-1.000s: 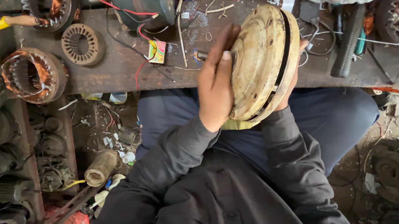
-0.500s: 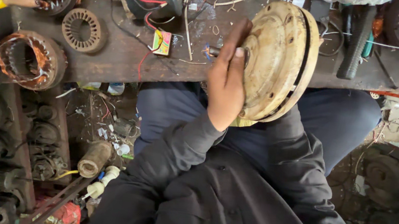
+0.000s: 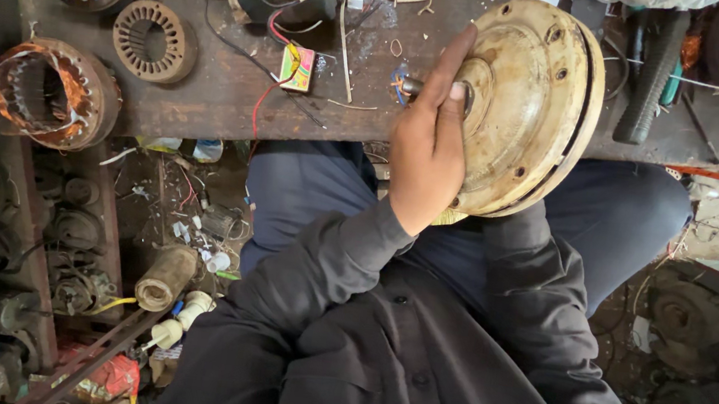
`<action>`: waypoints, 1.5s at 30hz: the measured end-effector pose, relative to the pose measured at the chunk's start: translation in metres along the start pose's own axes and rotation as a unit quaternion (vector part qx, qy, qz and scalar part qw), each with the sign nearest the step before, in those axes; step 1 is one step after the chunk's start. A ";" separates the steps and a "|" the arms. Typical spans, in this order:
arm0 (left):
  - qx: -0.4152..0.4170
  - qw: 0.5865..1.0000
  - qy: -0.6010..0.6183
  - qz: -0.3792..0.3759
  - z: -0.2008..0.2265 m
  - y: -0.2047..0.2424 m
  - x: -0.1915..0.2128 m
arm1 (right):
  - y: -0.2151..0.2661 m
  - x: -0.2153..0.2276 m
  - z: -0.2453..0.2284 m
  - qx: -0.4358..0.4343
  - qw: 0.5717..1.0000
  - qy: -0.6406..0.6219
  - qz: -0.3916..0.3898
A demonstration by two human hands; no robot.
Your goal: The person assembles a motor component by placing a metal ring over the copper windings and then attaching a circular metal cover. They then wipe the cover with a cloth and use a hammer to tap the center of the cover.
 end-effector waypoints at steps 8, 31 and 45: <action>0.005 0.999 -0.025 -0.020 0.015 -0.007 0.002 | 0.005 0.001 0.006 -0.014 1.000 -0.005 0.001; 0.383 0.802 0.445 -0.109 -0.049 0.035 0.054 | 0.038 -0.014 0.043 -0.010 0.996 -0.080 0.047; 0.164 0.865 0.471 0.052 -0.042 0.065 0.086 | 0.059 -0.090 0.001 0.025 0.994 0.027 0.101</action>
Point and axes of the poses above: each hand's wrist, its own y-axis away from the middle knuckle, its own x-axis out of the back of the hand, z = x × y, the point moved 1 cm from there along -y, towards the middle knuckle, and after that the axes turned 8 degrees about -y, right-handed, at the moved point
